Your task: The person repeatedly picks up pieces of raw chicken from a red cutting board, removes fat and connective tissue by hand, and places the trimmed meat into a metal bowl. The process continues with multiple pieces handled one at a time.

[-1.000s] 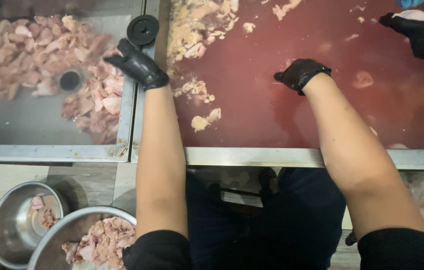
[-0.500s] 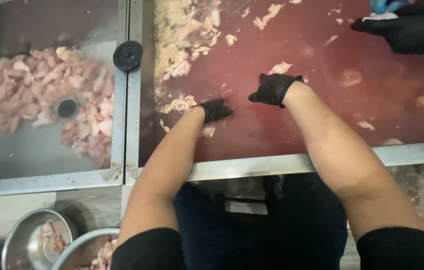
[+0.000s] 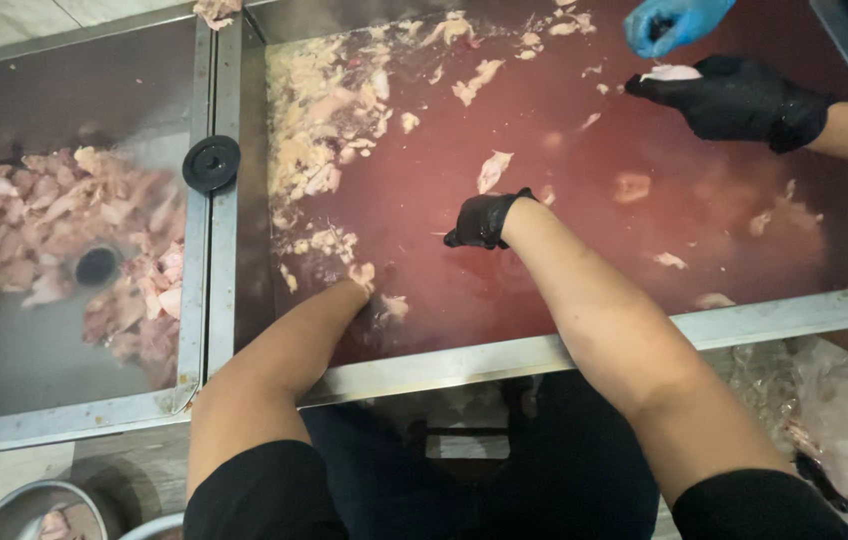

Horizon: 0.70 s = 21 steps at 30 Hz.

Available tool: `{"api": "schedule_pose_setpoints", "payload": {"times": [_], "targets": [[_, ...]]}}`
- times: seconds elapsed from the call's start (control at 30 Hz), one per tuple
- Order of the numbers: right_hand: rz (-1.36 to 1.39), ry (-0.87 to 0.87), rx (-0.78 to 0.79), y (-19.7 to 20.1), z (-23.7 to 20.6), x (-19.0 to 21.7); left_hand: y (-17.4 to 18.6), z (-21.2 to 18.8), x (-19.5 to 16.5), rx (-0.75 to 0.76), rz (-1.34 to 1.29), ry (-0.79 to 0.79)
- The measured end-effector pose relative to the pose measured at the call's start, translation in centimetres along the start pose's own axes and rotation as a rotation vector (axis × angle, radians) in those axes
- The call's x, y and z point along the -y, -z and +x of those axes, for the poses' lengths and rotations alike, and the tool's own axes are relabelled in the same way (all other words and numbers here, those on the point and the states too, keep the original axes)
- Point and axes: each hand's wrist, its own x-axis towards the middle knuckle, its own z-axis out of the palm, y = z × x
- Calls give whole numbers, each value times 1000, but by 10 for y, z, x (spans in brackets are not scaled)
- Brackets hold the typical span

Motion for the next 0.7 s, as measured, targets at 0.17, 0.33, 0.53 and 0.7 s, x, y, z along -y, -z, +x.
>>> {"api": "schedule_pose_setpoints", "payload": {"times": [0.17, 0.33, 0.53, 0.7], "targets": [[28, -16, 7, -4, -5, -5, -11, 10, -21, 82, 1, -70], [14, 46, -71, -1, -13, -4, -16, 14, -29, 146, 4, -111], [55, -22, 125, 6, -22, 2, -16, 16, -42, 174, 6, -179], [166, -11, 113, 12, -25, 4, -13, 12, -42, 194, 9, -196]]}}
